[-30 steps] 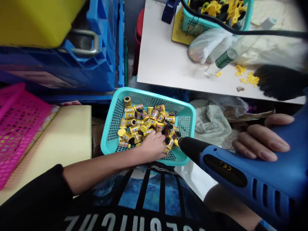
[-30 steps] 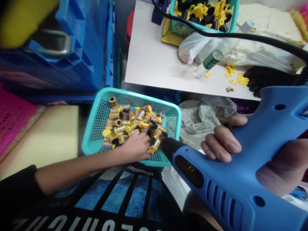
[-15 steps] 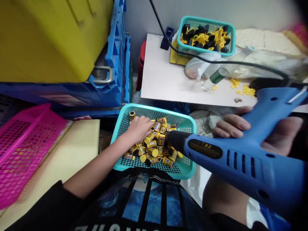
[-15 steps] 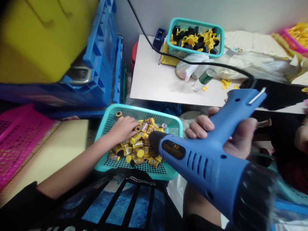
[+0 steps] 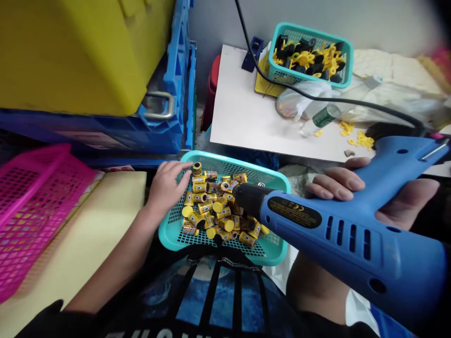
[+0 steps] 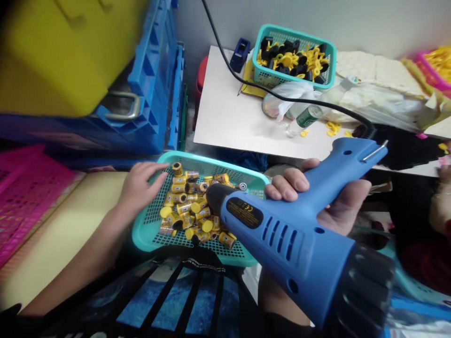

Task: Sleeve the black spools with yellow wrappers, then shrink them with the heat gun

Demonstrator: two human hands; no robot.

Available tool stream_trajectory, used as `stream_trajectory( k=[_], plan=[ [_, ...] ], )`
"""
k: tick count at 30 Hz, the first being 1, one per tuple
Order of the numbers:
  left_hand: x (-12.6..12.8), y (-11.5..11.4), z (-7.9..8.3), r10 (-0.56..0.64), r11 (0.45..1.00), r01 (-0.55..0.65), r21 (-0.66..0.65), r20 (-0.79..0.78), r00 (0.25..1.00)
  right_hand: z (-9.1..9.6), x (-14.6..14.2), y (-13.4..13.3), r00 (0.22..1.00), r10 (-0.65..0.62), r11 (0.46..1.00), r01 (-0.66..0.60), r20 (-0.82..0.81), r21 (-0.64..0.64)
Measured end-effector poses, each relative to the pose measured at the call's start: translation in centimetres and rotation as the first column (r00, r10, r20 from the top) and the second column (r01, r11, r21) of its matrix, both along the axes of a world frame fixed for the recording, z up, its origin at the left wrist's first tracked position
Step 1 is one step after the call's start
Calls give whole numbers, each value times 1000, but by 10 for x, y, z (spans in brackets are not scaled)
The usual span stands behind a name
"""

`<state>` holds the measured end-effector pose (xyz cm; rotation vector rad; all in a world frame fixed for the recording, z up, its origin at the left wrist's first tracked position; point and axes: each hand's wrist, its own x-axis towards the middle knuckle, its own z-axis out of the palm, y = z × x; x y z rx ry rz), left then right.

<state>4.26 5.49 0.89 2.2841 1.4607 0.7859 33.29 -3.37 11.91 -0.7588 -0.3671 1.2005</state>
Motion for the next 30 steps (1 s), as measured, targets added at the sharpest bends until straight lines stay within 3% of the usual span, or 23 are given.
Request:
stream_trajectory(
  k=[4, 13, 19, 23, 30],
  plan=[
    [4, -1, -8, 81, 997, -81, -7, 33, 996, 2, -5, 0, 1000, -26, 1000, 26, 12, 2],
    [6, -3, -15, 85, 996, -85, 15, 31, 996, 1, -3, 7, 999, 30, 999, -31, -35, -36],
    [4, -3, -20, 56, 995, -60, 81, 43, 997, -1, -6, 13, 990, 83, 993, -72, -115, 91],
    [3, -4, -23, 52, 992, -59, 109, 60, 997, -9, -2, 18, 989, 131, 980, -119, -72, 157],
    [3, -4, -22, 65, 994, -71, 85, 74, 995, -10, -4, 22, 990, 141, 980, -138, -15, 146]
  ],
)
